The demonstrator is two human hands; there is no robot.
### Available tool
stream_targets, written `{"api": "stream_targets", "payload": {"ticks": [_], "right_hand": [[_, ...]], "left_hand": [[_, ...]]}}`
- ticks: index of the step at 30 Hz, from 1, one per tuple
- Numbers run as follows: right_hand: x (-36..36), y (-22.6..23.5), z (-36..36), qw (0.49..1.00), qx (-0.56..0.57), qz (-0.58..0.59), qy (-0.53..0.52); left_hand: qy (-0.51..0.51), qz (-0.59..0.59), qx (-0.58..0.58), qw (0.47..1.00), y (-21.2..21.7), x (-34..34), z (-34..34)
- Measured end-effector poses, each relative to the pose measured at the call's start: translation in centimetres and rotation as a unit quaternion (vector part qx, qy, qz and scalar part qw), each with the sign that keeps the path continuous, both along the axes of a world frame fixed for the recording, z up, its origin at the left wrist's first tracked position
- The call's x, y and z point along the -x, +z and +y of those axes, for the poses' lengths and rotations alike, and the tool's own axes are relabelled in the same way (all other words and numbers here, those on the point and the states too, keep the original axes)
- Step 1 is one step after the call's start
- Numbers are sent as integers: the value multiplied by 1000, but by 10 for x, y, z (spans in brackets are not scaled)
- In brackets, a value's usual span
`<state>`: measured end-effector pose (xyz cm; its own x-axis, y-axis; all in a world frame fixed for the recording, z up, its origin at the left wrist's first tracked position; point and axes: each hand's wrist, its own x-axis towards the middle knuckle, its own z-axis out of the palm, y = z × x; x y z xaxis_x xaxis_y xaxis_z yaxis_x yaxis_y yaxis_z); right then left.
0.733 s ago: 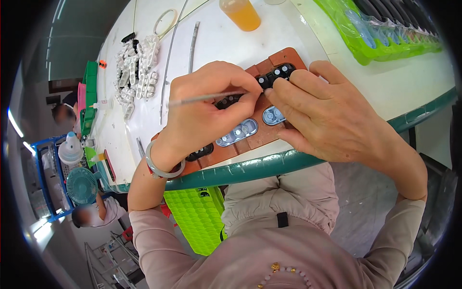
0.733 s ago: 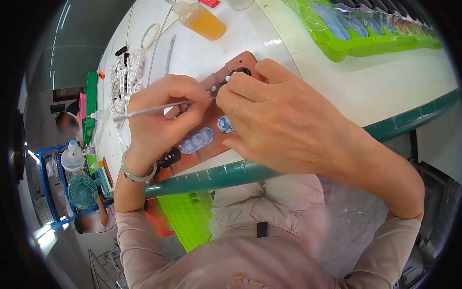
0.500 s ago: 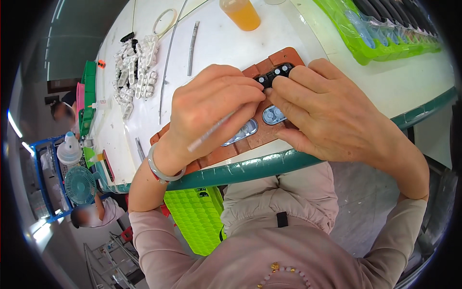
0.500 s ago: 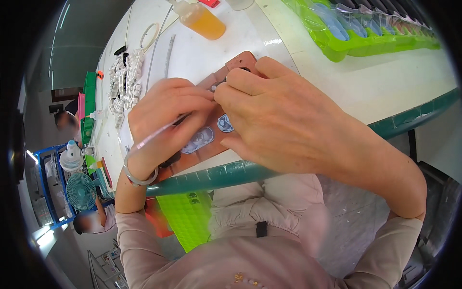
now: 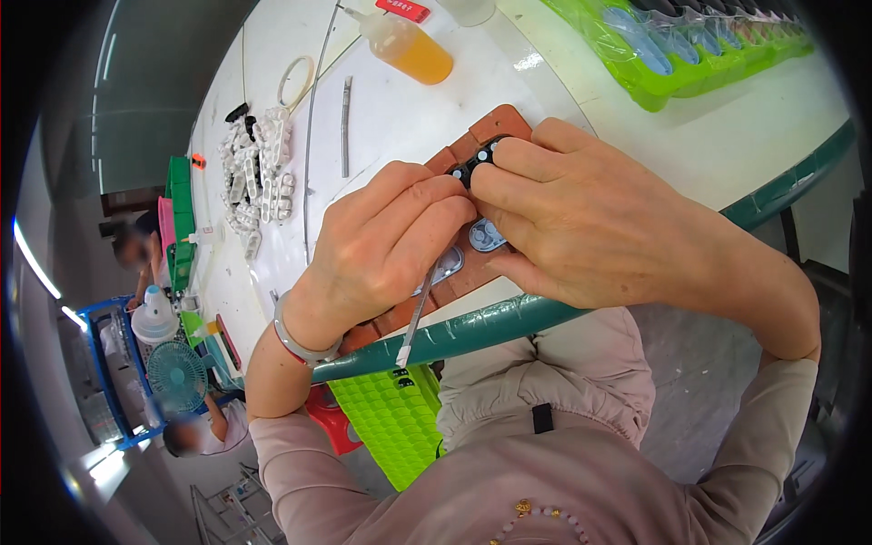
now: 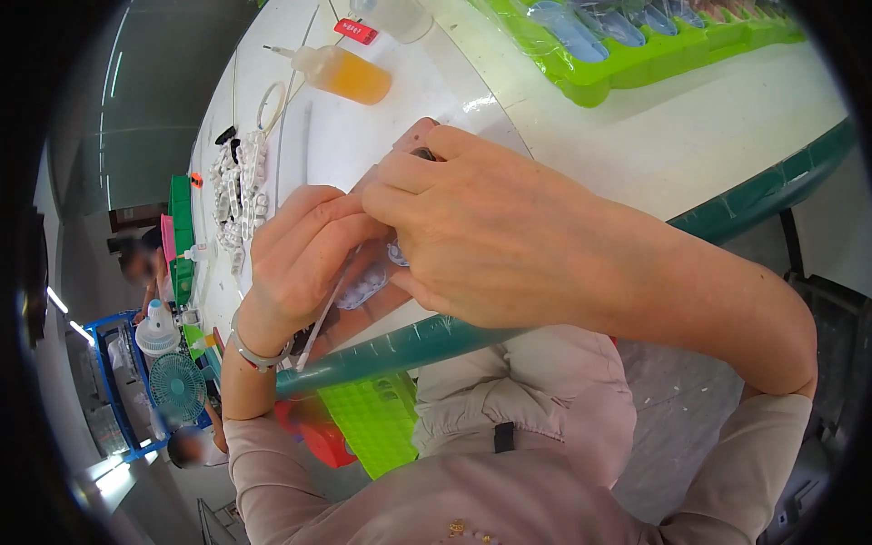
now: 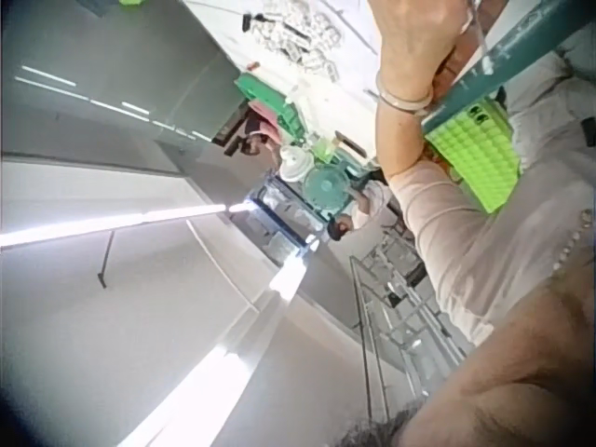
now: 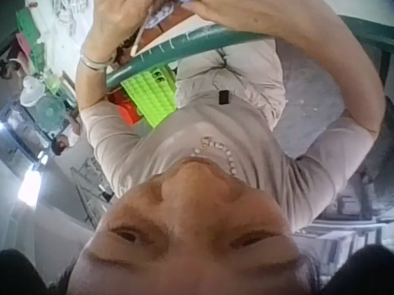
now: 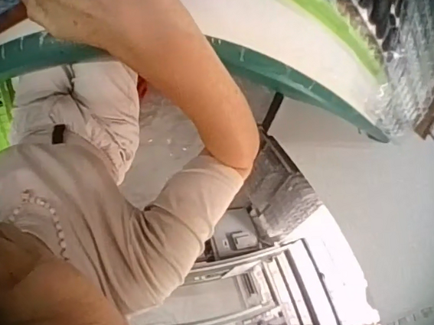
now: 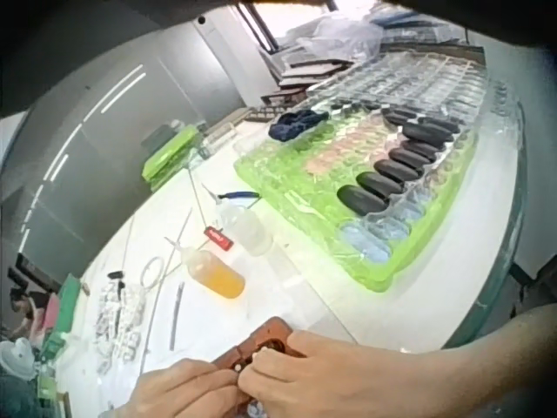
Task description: Use pliers to trim components, apply adhesive to a template, and use a probe tool to secure small plastic parts into an assembly jig.
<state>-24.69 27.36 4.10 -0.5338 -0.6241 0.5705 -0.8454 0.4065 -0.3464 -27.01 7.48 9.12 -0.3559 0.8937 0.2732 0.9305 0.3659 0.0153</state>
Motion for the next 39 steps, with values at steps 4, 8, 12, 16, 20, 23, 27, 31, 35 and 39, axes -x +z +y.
{"api": "stream_targets", "payload": {"ticks": [4,8,12,16,20,23,27,31,35,39], "right_hand": [[-1,0,1,1000,-4,-1,2],[2,-1,0,1000,4,-11,21],[3,-3,-1,1000,21,4,22],[4,-2,0,999,39,14,21],[4,-3,-3,999,36,28,20],[4,3,-1,1000,1,26,17],[1,6,0,998,-53,21,21],[3,5,-2,999,-38,31,24],[5,9,3,998,-59,7,34],[7,10,3,997,-68,-22,32]], "left_hand": [[-8,-23,7,1000,2,3,1],[-33,-20,-3,999,0,8,-5],[-54,0,3,999,-1,7,-5],[-64,15,8,998,1,7,-4],[-97,51,8,994,-1,7,-8],[-111,56,0,992,-3,8,-10],[-143,69,15,987,-3,8,-13],[-161,43,38,985,9,12,-20],[47,-151,4,987,30,7,-22],[309,-515,-281,748,29,-7,-39]]}}
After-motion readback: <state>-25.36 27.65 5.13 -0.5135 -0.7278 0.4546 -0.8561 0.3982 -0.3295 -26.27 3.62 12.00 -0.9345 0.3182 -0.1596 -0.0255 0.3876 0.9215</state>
